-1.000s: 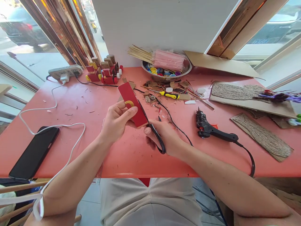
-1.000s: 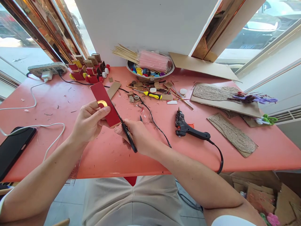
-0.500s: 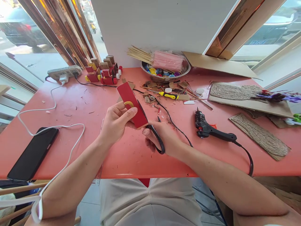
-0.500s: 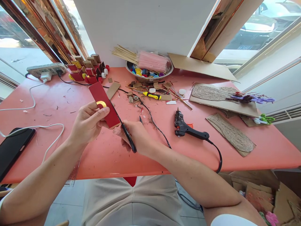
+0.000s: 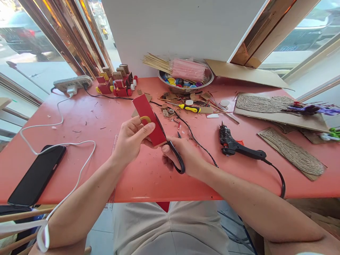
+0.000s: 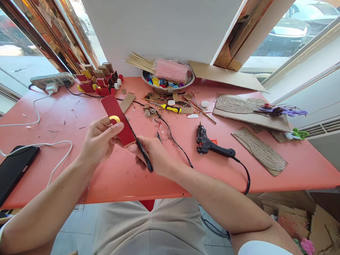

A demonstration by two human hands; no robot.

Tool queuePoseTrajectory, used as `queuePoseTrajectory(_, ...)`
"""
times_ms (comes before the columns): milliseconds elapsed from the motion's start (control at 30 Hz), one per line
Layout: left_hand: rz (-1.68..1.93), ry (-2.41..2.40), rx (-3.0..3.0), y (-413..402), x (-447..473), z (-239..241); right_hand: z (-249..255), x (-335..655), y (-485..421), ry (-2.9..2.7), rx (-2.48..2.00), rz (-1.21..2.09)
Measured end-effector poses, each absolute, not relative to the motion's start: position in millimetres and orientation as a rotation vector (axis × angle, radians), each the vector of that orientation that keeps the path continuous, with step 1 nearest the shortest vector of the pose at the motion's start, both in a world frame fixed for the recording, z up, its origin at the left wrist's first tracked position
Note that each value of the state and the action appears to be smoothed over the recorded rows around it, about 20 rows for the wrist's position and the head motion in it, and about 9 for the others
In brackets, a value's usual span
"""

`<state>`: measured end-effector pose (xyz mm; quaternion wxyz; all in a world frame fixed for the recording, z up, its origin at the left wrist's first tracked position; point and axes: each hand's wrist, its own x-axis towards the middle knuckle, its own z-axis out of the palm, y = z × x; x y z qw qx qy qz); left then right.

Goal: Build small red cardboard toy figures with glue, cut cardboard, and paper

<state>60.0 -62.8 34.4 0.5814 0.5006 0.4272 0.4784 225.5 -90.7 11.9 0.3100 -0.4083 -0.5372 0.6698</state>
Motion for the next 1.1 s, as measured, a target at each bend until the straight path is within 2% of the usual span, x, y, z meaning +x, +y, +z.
queuePoseTrajectory(1100,1.098,0.971,1.174,-60.7,60.2,28.0,14.1,222.7,-87.6,-1.329,-1.171,1.781)
